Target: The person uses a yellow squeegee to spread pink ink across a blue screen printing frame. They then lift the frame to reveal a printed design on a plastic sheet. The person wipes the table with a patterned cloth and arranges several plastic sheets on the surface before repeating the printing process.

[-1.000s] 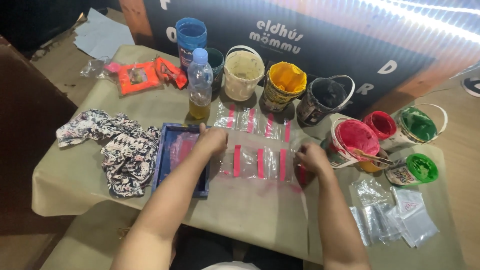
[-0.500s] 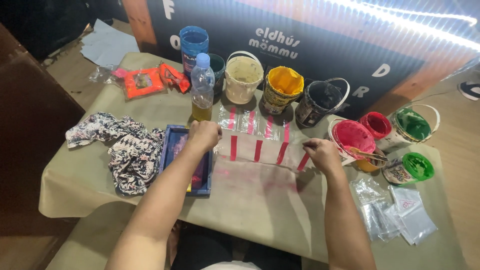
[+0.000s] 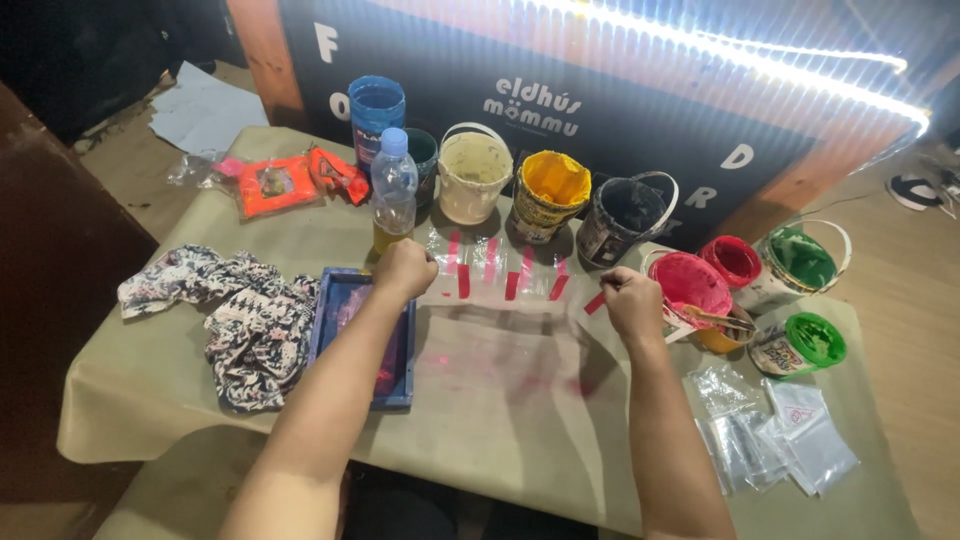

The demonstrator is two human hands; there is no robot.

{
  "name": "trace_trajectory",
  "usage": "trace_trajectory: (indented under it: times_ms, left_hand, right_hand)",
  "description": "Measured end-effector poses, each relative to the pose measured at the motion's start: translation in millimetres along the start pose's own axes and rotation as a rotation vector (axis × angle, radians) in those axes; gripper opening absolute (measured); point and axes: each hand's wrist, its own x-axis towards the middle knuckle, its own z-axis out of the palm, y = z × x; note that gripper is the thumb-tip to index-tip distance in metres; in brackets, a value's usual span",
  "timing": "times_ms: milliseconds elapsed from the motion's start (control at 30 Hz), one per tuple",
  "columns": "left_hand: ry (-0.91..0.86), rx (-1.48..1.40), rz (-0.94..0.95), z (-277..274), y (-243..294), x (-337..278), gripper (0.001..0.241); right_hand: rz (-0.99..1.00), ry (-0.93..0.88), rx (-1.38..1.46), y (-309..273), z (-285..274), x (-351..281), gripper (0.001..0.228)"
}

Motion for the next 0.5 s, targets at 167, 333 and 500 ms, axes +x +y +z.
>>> trace_trajectory:
  times_ms: [167, 333, 500]
  left_hand:
    - [0.106, -0.147, 0.032, -11.7, 18.6, 4.1, 0.035]
    - [0.261, -0.11, 0.08, 18.2, 12.0, 38.4, 0.036]
    - [0.304, -0.153, -0.026, 51.9, -7.0, 71.3, 0.021]
  right_hand:
    - [-0.112, 0.126, 0.042, -14.4, -5.0, 12.2, 0.015]
    - [-0.217, 0.201, 0.024, -15.2, -3.5, 22.7, 0.013]
    - [-0.368, 0.327, -0.01, 5.8, 20.8, 24.6, 0.011]
